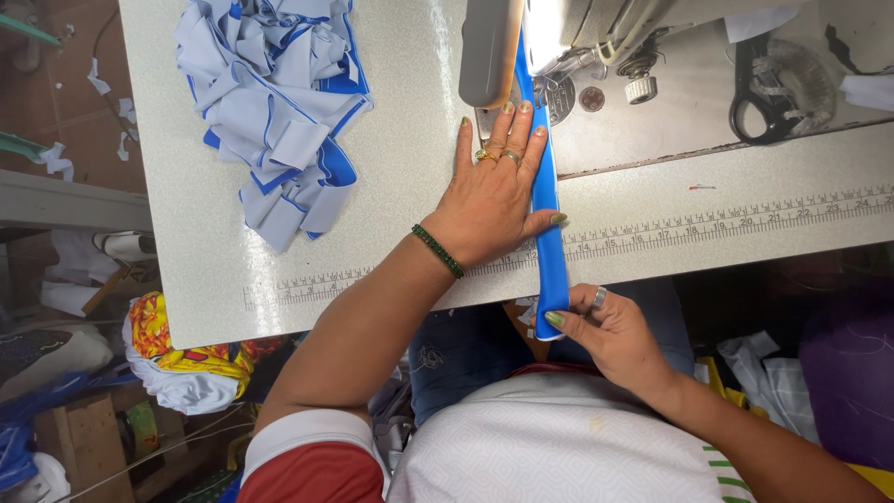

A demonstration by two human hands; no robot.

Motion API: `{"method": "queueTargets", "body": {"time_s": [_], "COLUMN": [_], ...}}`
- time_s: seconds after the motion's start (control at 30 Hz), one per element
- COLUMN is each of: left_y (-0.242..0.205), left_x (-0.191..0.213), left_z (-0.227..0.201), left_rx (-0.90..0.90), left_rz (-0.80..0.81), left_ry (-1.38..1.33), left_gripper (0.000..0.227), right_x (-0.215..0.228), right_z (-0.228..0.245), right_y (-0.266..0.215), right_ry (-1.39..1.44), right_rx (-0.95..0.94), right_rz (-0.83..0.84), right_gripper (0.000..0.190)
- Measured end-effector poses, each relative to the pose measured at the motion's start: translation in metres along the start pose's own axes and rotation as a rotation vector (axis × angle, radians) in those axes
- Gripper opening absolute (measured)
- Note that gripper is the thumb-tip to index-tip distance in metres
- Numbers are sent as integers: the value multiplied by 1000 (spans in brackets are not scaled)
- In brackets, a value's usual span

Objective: The person is sewing blue fabric strips using an industrial sewing machine.

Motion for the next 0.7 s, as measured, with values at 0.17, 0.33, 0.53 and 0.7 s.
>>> {"method": "queueTargets", "body": {"time_s": [0.17,0.33,0.53,0.7], "left_y": [0,0,0,0], "left_x": [0,1,2,2], "left_z": [-1,-1,-1,0], "left_rx": [-6,-3,-2,-2], "left_rz": [10,11,12,2], "left_ry": [8,18,15,31], "left_gripper": [96,96,94,92], "right_x": [0,2,-11,-7], "right_z": [-16,5,59,78], "right_y": [2,-5,-9,5], "right_ry": [42,-363,-1127,-1393], "right_rx": [8,88,409,526], "right_rz": [-90,-259,-419,-426], "right_gripper": [20,43,21,15]}}
Point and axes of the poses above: each hand's wrist, its own y-axis towards the middle knuckle, its own x-axis out of the back of the hand, z = x × y, the point moved 4 cm from there along y, towards the middle knuckle, and after that the axes turned 15 degrees about -x, right-handed, at the moved point
